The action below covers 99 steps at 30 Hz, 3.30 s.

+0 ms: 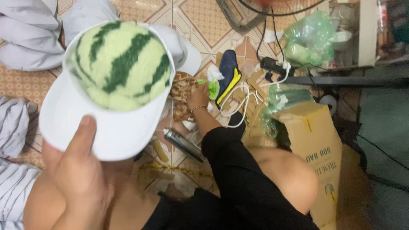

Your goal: The person sits on the floor and finishes white baseball caps by stuffing them with fabric, using a hairdryer to heat the logo, and spraying them with a can. The person handles multiple caps one at a time, repeating the stuffing, heating, and spraying steps.

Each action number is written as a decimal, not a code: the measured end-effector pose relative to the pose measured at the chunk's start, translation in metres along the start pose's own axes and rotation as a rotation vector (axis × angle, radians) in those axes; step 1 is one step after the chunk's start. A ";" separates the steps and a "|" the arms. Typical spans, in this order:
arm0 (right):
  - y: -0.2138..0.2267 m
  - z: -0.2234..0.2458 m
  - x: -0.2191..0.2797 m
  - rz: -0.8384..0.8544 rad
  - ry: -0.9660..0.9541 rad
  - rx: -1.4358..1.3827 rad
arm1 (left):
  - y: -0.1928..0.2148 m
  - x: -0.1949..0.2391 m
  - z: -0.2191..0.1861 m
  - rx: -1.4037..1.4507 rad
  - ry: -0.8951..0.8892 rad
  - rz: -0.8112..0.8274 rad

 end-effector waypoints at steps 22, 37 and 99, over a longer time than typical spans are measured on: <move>0.317 -0.015 -0.039 0.323 -0.194 -1.986 | -0.026 0.022 0.022 -0.207 -0.457 0.266; 0.510 0.084 0.250 0.221 0.371 -0.981 | 0.039 0.216 -0.005 -0.573 -0.319 0.702; 0.448 0.067 0.259 0.363 1.009 0.074 | 0.034 0.275 0.030 -0.952 -0.017 1.102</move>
Point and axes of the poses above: each hand's wrist, its own x-axis away from the middle knuckle, its own y-axis out of the back of the hand, z = x × y, the point moved 2 cm from there along -x, towards the middle knuckle, and after that the axes turned 8 degrees about z, right-handed, at the moved point
